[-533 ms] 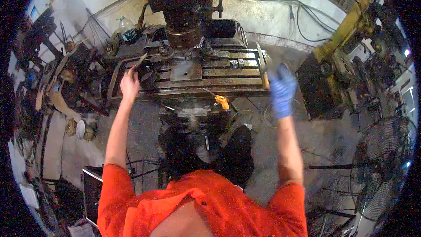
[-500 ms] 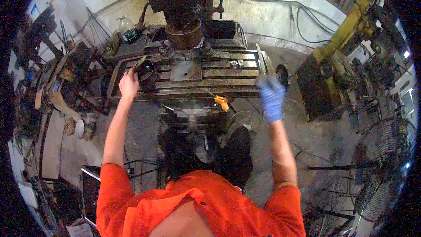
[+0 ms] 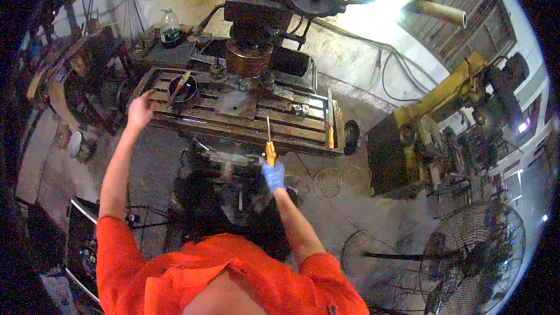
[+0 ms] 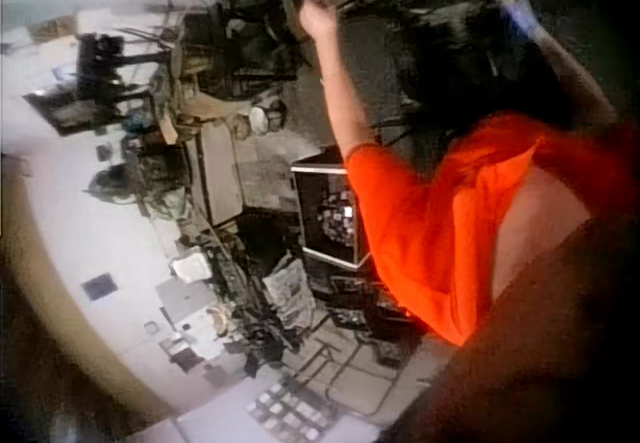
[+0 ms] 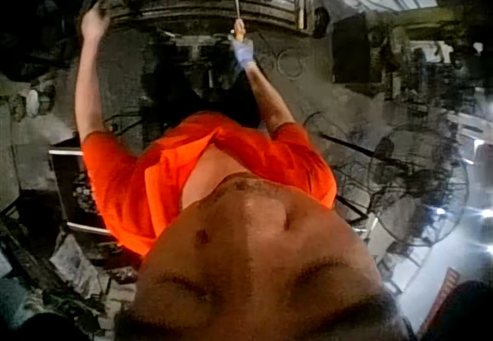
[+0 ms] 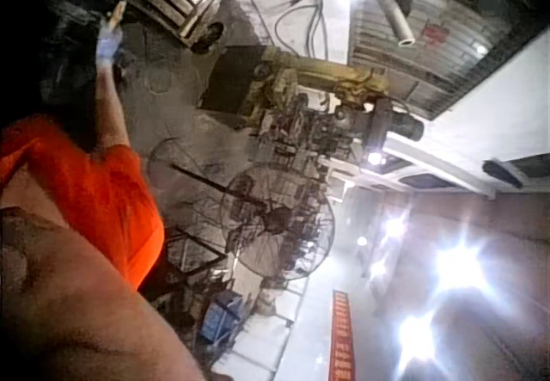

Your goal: The person operates a drilling machine to process small metal components, picking them from a container, positioning them on the machine bed, and using a handheld tool to apply pressure during the drilling process.

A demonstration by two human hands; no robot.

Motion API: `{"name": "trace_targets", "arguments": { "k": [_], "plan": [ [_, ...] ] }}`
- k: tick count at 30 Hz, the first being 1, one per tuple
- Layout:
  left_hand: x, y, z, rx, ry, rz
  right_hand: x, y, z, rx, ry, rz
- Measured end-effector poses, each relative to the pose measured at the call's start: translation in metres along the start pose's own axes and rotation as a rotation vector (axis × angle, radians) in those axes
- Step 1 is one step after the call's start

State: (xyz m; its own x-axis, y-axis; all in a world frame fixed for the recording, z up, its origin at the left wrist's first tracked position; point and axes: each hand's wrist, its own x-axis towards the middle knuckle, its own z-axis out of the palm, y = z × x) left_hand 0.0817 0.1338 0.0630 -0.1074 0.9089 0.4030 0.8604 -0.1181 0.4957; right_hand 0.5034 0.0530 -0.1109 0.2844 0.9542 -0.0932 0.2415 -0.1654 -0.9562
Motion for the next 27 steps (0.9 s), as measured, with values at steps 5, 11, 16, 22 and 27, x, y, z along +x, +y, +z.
{"name": "trace_targets", "arguments": {
  "k": [5,11,16,22,27],
  "plan": [
    [-0.035,-0.064,-0.008,-0.385,0.093,-0.064,-0.045,-0.115,-0.035,0.103,0.020,-0.312],
    [-0.078,-0.101,-0.004,-0.557,-0.186,-0.373,-0.017,-0.203,-0.034,-1.225,-0.213,-0.258],
    [-0.088,-0.094,-0.004,-0.562,-0.185,-0.316,0.037,-0.218,0.006,-1.272,-0.234,-0.253],
    [-0.091,-0.105,-0.004,-0.549,-0.214,-0.274,0.057,-0.223,0.009,-1.212,-0.129,-0.205],
    [-0.103,-0.099,0.010,-0.577,-0.261,-0.401,0.023,-0.207,-0.012,-1.170,-0.280,-0.156]
  ]
}}
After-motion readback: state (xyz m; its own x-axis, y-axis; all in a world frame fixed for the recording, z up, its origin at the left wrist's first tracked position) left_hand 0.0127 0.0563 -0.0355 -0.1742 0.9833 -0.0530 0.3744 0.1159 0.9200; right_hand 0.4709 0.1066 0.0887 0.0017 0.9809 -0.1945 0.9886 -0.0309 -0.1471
